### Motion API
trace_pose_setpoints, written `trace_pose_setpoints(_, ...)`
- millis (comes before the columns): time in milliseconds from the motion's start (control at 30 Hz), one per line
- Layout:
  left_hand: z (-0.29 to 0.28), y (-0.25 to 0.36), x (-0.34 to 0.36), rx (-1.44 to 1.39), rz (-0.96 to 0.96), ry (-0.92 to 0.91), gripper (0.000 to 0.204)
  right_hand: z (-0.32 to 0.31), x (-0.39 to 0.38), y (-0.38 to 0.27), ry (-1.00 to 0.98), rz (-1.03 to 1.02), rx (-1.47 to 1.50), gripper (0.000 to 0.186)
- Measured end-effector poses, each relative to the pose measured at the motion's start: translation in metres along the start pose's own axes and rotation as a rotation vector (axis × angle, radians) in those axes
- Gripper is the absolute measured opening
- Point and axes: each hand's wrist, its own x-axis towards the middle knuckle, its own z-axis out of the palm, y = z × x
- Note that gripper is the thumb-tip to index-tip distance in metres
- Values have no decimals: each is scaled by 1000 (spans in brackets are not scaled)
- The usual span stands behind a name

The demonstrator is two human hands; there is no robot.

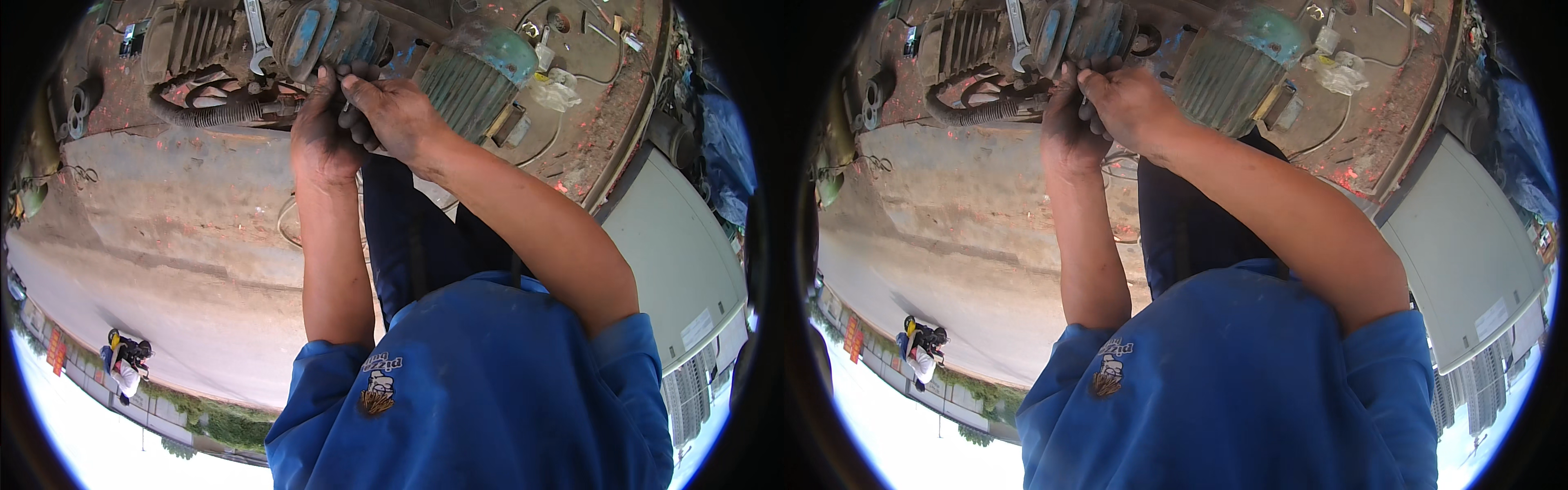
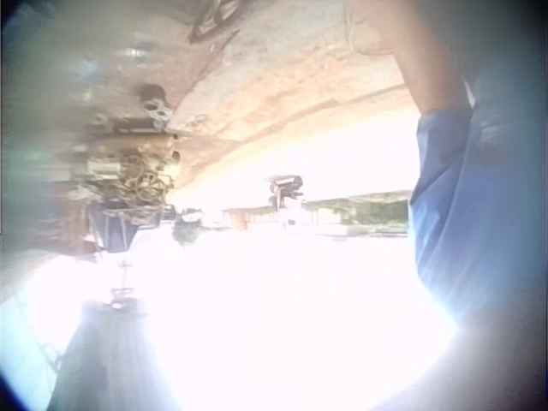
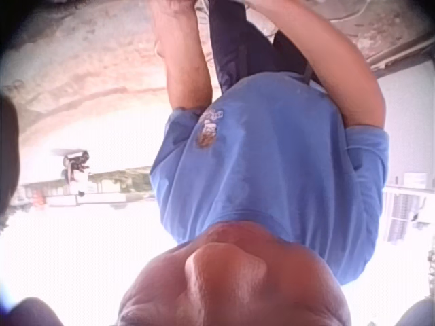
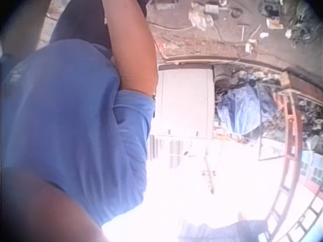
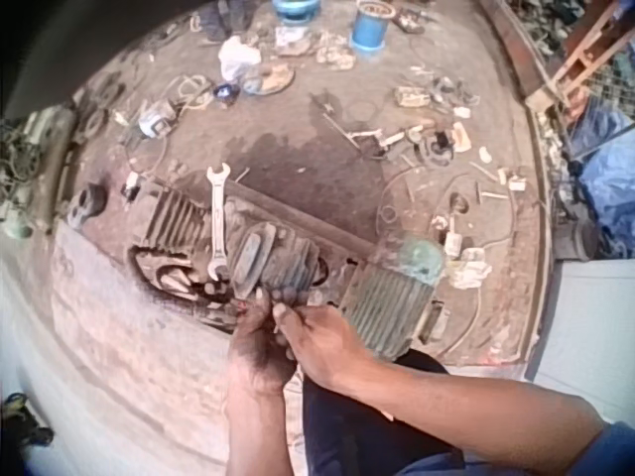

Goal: The person aligns and secures a green electric motor to a metal frame using a wrench and a hammer. They repeatedly tighten bolts, reposition the motor, and tap components into place while working in a cluttered outdoor workshop.

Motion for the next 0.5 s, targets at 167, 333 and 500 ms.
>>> trace_pose_setpoints(167, 2, -6, 0, -149, 90, 44, 18, -11, -20, -15, 330, -861, -1361, 27)
trace_pose_setpoints(333, 2, -7, -4, -33, 183, 57, 31, -6, -7, -40, 81, -1152, -1838, 22)
trace_pose_setpoints(500, -22, -17, -29, 256, 368, 373, 20, -2, -1, -42, 0, -1171, -1923, 26)
